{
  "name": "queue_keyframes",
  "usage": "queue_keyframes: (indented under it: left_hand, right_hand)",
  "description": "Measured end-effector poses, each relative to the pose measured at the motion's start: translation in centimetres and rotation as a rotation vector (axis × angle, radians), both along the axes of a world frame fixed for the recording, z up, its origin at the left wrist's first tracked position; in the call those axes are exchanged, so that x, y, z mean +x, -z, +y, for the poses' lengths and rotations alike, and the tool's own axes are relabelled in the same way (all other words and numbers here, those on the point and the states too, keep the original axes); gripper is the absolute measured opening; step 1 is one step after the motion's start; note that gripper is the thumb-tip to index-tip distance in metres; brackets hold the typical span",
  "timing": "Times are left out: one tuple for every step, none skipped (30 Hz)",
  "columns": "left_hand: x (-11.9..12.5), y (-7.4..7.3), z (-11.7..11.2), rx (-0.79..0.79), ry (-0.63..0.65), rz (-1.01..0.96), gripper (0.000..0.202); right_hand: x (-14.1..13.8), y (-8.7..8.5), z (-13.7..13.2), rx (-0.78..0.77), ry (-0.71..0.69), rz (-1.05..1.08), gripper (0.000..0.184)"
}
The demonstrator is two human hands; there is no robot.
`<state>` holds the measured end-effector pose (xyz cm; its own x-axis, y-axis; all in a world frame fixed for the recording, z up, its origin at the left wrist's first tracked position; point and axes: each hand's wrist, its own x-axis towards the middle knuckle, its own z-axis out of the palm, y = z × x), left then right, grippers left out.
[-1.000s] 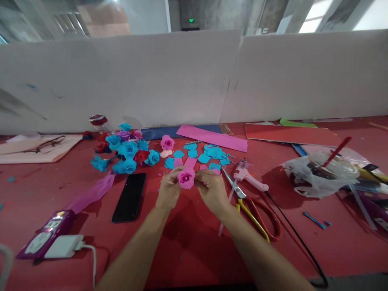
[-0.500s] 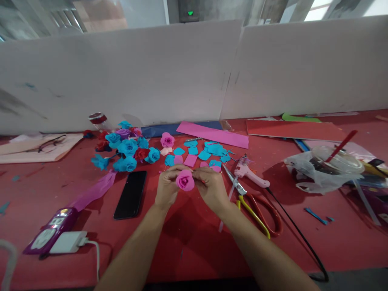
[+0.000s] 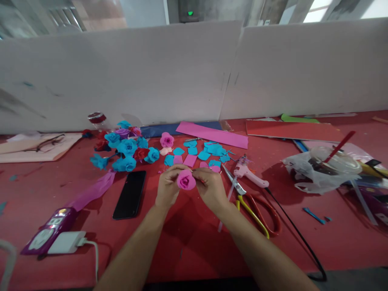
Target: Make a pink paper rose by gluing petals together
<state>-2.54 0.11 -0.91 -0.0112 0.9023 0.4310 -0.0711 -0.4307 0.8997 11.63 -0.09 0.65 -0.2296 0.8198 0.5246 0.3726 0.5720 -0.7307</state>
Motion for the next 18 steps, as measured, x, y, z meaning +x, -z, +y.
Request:
queue_keyframes:
  left_hand:
    - [0.1, -0.1, 0.0, 0.010, -0.019, 0.014, 0.007]
    - [0.1, -0.1, -0.1, 0.021, -0.031, 0.031, 0.006]
    - [0.1, -0.3, -0.1, 0.030, -0.034, 0.046, 0.007]
    - [0.1, -0.4, -0.2, 0.034, -0.028, 0.062, 0.008]
    - [0.1, -0.5, -0.2, 0.036, -0.014, 0.079, 0.010]
    - [0.0, -0.7, -0.2, 0.035, 0.001, 0.095, 0.011]
    - [0.0, -0.8, -0.2, 0.034, 0.012, 0.110, 0.012]
    - [-0.1, -0.9, -0.2, 0.031, 0.015, 0.122, 0.012]
    - [-0.1, -0.9, -0.2, 0.028, 0.011, 0.130, 0.011]
    - [-0.1, -0.9, -0.2, 0.024, 0.006, 0.126, 0.010]
    - [-0.1, -0.8, -0.2, 0.016, 0.001, 0.110, 0.010]
    - [-0.1, -0.7, -0.2, 0.002, 0.000, 0.089, 0.011]
    - [0.0, -0.5, -0.1, -0.018, -0.004, 0.065, 0.012]
    - [0.0, -0.3, -0.1, -0.043, -0.014, 0.038, 0.013]
    - [0.1, 0.0, 0.0, -0.074, -0.024, 0.006, 0.015]
    - [0.2, 0.2, 0.1, -0.105, -0.034, -0.033, 0.015]
    - [0.2, 0.3, 0.2, -0.133, -0.038, -0.077, 0.015]
    - [0.3, 0.4, 0.2, -0.155, -0.034, -0.127, 0.013]
  right_hand:
    - [0.0, 0.0, 0.0, -0.003, -0.005, 0.002, 0.028]
    - [0.0, -0.1, 0.0, -0.008, -0.011, 0.007, 0.028]
    - [0.1, -0.2, 0.0, -0.015, -0.017, 0.016, 0.027]
    - [0.1, -0.3, 0.0, -0.018, -0.023, 0.025, 0.027]
    - [0.2, -0.4, 0.0, -0.018, -0.028, 0.036, 0.027]
    - [0.2, -0.5, 0.0, -0.022, -0.037, 0.042, 0.027]
    - [0.3, -0.5, 0.1, -0.029, -0.045, 0.047, 0.027]
    - [0.3, -0.5, 0.1, -0.040, -0.051, 0.049, 0.027]
    - [0.3, -0.4, 0.1, -0.054, -0.055, 0.047, 0.027]
    - [0.2, -0.4, 0.1, -0.067, -0.053, 0.044, 0.028]
    - [0.2, -0.3, 0.1, -0.076, -0.044, 0.039, 0.028]
    - [0.2, -0.2, 0.1, -0.080, -0.033, 0.033, 0.029]
    - [0.1, -0.1, 0.1, -0.081, -0.016, 0.027, 0.028]
    - [0.1, -0.1, 0.1, -0.083, -0.001, 0.017, 0.027]
    - [0.1, -0.1, 0.1, -0.089, 0.015, 0.006, 0.025]
    - [0.1, -0.2, 0.0, -0.094, 0.028, -0.005, 0.022]
    - [0.1, -0.4, 0.0, -0.100, 0.040, -0.010, 0.019]
    - [0.1, -0.7, -0.1, -0.106, 0.049, -0.007, 0.017]
